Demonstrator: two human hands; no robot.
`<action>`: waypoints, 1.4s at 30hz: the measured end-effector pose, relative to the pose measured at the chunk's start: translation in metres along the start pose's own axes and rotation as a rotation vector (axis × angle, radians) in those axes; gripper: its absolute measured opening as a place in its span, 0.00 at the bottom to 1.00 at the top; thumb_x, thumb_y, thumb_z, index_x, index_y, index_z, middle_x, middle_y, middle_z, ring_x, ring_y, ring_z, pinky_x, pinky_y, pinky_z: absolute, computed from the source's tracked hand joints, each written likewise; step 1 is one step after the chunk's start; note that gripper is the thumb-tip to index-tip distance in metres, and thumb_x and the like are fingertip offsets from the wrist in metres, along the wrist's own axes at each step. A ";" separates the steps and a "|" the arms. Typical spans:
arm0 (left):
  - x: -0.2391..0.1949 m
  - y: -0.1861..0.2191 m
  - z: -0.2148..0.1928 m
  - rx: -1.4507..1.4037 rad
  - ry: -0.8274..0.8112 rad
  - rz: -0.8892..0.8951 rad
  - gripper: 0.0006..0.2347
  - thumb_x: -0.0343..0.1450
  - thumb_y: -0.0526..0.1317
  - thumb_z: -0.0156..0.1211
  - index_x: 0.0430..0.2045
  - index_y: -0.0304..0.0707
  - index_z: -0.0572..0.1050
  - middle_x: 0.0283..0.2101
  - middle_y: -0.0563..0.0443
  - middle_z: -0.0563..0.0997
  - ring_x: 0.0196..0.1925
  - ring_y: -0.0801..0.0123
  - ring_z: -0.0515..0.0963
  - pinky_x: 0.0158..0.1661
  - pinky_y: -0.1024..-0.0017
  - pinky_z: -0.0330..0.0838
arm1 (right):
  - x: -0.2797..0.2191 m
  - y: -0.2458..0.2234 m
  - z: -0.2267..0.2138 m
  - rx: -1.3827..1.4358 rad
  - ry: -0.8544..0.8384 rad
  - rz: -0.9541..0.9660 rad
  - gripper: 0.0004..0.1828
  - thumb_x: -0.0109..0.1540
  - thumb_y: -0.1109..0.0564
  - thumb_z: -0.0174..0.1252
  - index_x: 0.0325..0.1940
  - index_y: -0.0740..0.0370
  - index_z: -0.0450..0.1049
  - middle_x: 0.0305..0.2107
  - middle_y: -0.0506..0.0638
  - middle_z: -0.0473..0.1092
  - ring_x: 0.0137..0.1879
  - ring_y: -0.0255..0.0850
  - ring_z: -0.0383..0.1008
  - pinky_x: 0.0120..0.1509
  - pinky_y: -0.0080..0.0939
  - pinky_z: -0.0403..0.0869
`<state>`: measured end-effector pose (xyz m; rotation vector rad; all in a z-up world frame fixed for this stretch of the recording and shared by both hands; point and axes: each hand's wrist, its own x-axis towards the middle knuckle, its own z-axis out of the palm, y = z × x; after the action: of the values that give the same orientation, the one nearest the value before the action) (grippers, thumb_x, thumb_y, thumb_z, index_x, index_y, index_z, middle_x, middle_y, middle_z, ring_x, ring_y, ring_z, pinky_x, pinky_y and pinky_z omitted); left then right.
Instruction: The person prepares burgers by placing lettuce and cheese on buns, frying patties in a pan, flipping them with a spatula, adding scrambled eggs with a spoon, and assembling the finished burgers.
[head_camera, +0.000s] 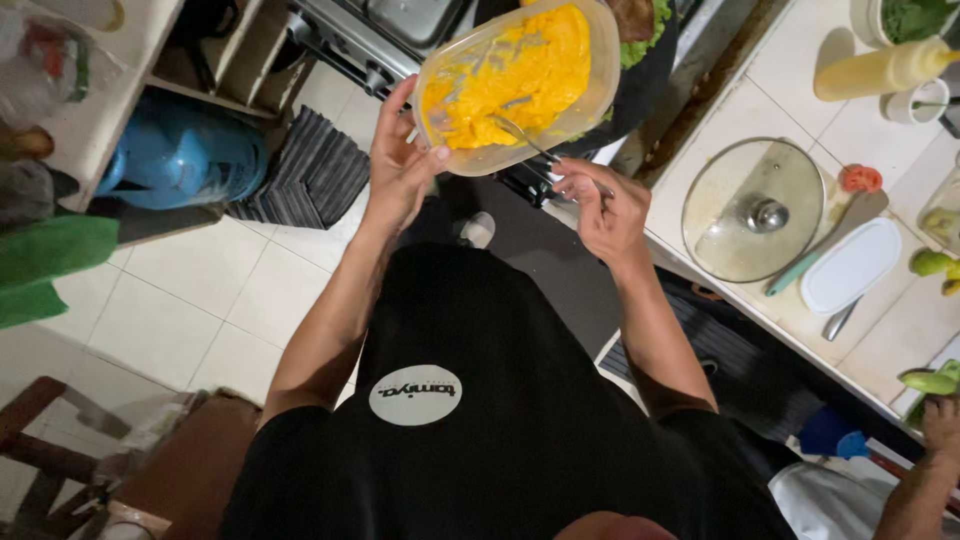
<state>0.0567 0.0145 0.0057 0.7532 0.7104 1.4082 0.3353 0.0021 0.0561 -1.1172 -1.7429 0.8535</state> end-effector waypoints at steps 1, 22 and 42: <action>0.004 0.001 -0.002 0.000 0.002 -0.009 0.35 0.72 0.30 0.68 0.74 0.42 0.54 0.66 0.43 0.70 0.73 0.54 0.70 0.71 0.53 0.72 | 0.002 0.000 0.002 -0.008 -0.001 -0.007 0.15 0.76 0.58 0.49 0.54 0.73 0.76 0.41 0.59 0.79 0.43 0.43 0.83 0.45 0.38 0.81; 0.080 0.000 -0.035 0.002 -0.019 0.079 0.36 0.72 0.28 0.69 0.75 0.41 0.53 0.64 0.44 0.72 0.69 0.56 0.74 0.69 0.57 0.74 | 0.048 0.042 0.049 0.846 0.409 0.529 0.18 0.74 0.51 0.51 0.54 0.72 0.71 0.38 0.62 0.78 0.38 0.45 0.81 0.40 0.39 0.79; 0.044 0.011 -0.038 -0.070 0.297 0.084 0.37 0.74 0.28 0.64 0.75 0.48 0.48 0.73 0.37 0.62 0.73 0.47 0.71 0.62 0.48 0.80 | 0.041 0.154 -0.051 -0.167 0.355 0.112 0.16 0.76 0.57 0.49 0.63 0.69 0.73 0.51 0.64 0.77 0.49 0.48 0.84 0.48 0.42 0.83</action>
<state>0.0214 0.0596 -0.0071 0.5295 0.8611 1.6326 0.4245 0.1002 -0.0461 -1.3942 -1.4856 0.5408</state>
